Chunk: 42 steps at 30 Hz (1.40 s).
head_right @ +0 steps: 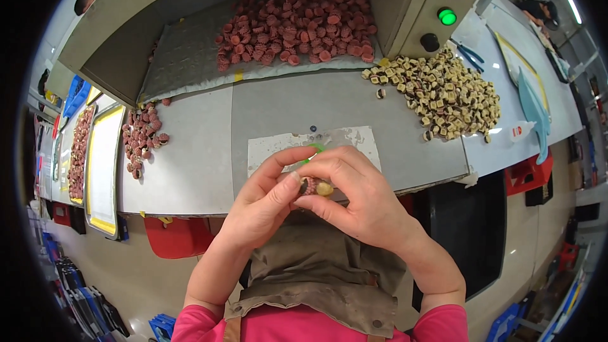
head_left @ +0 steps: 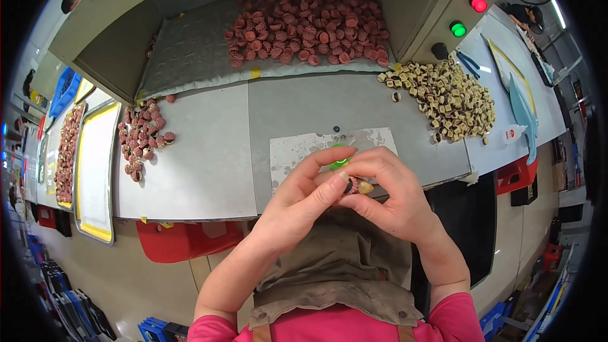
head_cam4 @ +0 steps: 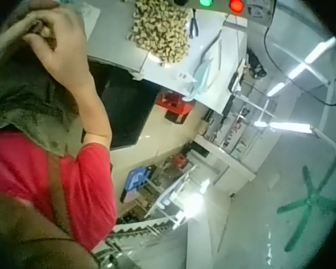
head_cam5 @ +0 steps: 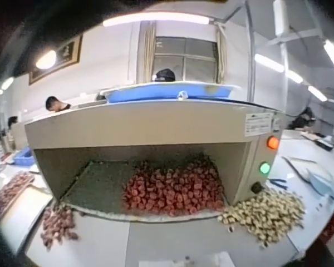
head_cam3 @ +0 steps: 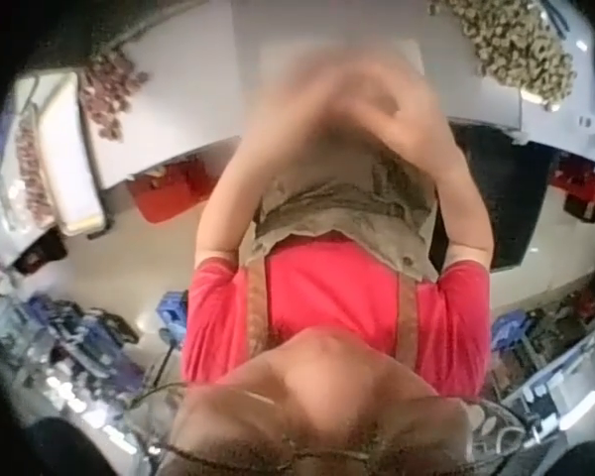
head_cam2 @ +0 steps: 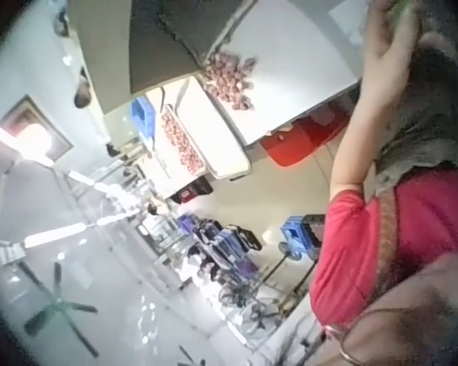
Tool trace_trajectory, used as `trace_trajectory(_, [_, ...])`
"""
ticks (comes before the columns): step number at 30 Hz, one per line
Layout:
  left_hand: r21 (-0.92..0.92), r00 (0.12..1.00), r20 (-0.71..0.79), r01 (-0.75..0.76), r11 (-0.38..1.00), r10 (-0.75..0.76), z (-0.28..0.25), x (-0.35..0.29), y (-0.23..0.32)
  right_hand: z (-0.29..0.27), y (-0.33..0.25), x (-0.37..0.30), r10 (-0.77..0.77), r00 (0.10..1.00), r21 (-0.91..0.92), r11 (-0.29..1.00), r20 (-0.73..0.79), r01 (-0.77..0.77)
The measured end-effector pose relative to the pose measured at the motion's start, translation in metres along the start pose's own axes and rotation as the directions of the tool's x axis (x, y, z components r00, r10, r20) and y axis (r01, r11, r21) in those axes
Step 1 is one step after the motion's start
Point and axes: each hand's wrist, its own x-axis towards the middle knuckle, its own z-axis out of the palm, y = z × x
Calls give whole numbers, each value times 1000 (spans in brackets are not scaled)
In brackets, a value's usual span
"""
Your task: Assembling small two-part plastic components by hand on a factory workbench.
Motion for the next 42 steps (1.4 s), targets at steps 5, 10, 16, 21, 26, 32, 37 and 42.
trace_trajectory(5, [-42, 999, -5, 37, 998, -37, 14, 9, -5, -15, 4, -10, 146, 989, 253, 956, 31, -149])
trace_trajectory(10, [-43, 1000, 13, 21, 999, -20, 18, 16, -11, -22, 9, -16, 169, 985, 299, 939, 31, -170])
trace_trajectory(16, [190, 998, -62, -19, 982, 32, 15, 12, 2, -24, 9, -10, 93, 995, 207, 974, 26, -97])
trace_trajectory(21, [993, 838, -106, 67, 93, 535, -62, -4, 37, -62, 46, 2, -19, 991, -303, 953, -130, -21])
trace_trajectory(26, [875, 698, 15, 336, -347, 716, -124, -23, 75, -92, 82, 19, -64, 974, -597, 798, -217, -80])
trace_trajectory(32, [794, 720, 304, 170, -583, 624, -118, 28, 87, -85, 103, 48, -46, 992, -706, 706, -120, -53])
trace_trajectory(37, [885, 683, 426, -177, -431, 594, -77, 129, 70, -71, 93, 50, -9, 993, -694, 716, -116, -75])
trace_trajectory(42, [895, 705, 388, -135, -425, 593, -82, 163, 61, -72, 78, 36, 103, 993, -566, 815, -64, -121])
